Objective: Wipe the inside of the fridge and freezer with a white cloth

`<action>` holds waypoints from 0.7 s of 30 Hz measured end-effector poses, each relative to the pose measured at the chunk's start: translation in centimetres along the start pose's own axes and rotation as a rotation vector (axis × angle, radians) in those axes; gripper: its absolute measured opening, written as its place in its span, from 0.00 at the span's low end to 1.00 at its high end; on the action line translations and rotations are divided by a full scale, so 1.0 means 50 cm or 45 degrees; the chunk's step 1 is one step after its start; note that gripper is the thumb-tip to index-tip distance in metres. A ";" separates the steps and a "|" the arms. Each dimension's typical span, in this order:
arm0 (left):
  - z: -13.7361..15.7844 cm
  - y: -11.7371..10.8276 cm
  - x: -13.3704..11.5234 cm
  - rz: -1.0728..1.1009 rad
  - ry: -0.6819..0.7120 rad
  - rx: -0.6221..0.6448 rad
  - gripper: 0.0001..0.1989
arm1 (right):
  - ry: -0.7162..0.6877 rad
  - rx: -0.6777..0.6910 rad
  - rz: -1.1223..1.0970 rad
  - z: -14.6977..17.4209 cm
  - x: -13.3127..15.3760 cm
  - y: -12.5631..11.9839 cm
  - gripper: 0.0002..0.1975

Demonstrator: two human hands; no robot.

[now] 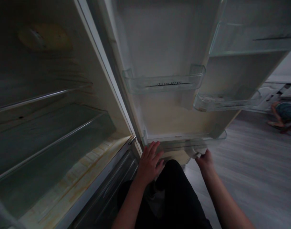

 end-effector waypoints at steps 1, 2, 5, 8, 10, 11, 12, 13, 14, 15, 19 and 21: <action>0.000 0.002 0.003 0.003 0.008 0.027 0.14 | 0.084 0.002 -0.016 0.022 -0.027 0.016 0.18; 0.000 0.004 0.006 0.005 0.010 0.046 0.13 | 0.160 0.004 -0.035 0.044 -0.053 0.031 0.16; 0.000 0.004 0.009 0.014 -0.002 0.043 0.11 | 0.349 0.096 -0.114 0.110 -0.121 0.090 0.14; 0.000 0.003 0.004 0.023 -0.018 0.020 0.11 | 0.498 0.248 -0.176 0.174 -0.187 0.150 0.15; -0.001 0.003 0.000 0.035 -0.028 0.014 0.10 | 0.593 0.315 -0.217 0.213 -0.233 0.181 0.17; -0.001 0.002 -0.001 0.044 -0.031 0.014 0.10 | 0.635 0.336 -0.234 0.229 -0.255 0.194 0.17; -0.002 0.002 -0.002 0.052 -0.033 0.017 0.09 | 0.673 0.360 -0.250 0.243 -0.274 0.206 0.18; -0.003 0.002 -0.002 0.058 -0.036 0.019 0.09 | 0.705 0.382 -0.261 0.254 -0.291 0.216 0.18; -0.004 0.001 -0.001 0.063 -0.041 0.021 0.08 | 0.733 0.403 -0.266 0.263 -0.304 0.224 0.19; -0.004 0.001 0.000 0.067 -0.046 0.024 0.07 | 0.752 0.418 -0.268 0.268 -0.312 0.230 0.19; -0.005 -0.003 0.002 0.074 -0.043 0.018 0.08 | 0.709 0.382 -0.222 0.250 -0.287 0.215 0.21; -0.003 -0.006 0.001 0.079 -0.029 -0.007 0.09 | 0.640 0.341 -0.182 0.230 -0.241 0.189 0.22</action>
Point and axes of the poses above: each hand's wrist, its own z-axis away from the middle knuckle, its own y-axis out of the palm, x = y × z, the point moved 10 cm from there along -z, towards the middle knuckle, and after that the axes turned 15 degrees about -y, right-handed, at the moved point
